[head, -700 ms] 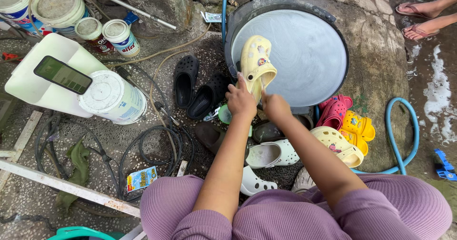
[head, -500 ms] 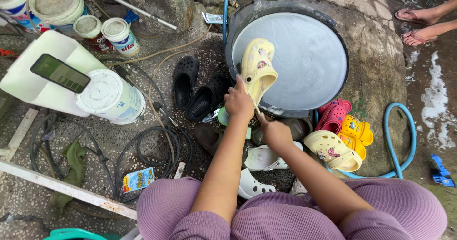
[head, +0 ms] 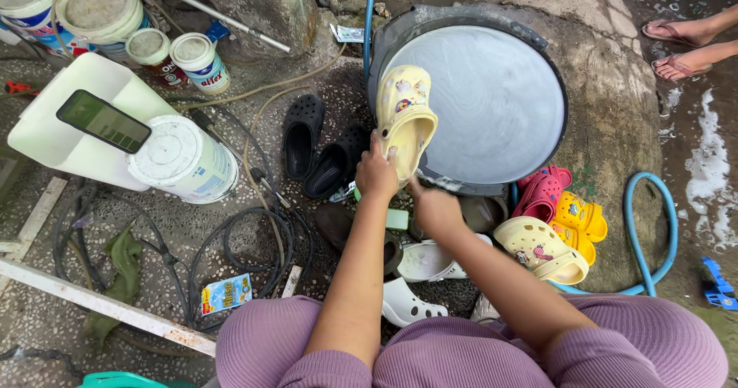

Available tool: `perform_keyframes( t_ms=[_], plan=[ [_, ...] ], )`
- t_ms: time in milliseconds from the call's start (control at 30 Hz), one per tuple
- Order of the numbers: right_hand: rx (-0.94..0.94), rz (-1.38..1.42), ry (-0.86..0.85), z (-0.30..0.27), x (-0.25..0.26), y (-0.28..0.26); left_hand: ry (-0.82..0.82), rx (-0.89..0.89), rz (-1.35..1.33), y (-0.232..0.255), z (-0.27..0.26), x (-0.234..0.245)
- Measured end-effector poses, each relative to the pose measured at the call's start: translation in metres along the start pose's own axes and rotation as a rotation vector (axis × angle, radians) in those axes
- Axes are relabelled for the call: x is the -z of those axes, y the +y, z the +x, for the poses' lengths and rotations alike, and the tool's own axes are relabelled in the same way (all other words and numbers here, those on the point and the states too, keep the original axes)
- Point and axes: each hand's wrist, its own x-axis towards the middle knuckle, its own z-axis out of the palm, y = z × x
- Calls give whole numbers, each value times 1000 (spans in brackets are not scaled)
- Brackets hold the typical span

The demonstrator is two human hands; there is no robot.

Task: The person washes a shoe by hand using a brush and soapy water in a basin.

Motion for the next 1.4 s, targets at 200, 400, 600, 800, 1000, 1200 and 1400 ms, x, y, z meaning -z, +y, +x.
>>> perform_keyframes(
  t_ms=[200, 400, 600, 800, 1000, 1200, 1400],
  plan=[
    [-170, 159, 66, 99, -11, 48, 89, -101, 3, 3, -4, -5],
    [-19, 11, 1, 51, 6, 0, 70, -53, -82, -9, -3, -5],
    [-120, 279, 21, 108, 16, 4, 87, -36, -157, -8, -12, -4],
    [-285, 17, -72, 110, 36, -3, 51, 14, -207, -14, -20, -12],
    [-29, 180, -22, 111, 33, -24, 53, 49, -319, -20, -17, -16],
    [-244, 158, -10, 76, 42, -13, 42, 89, -238, -24, -8, -29],
    [-14, 133, -155, -1, 50, -35, 59, 113, -725, -48, 3, -48]
  ],
)
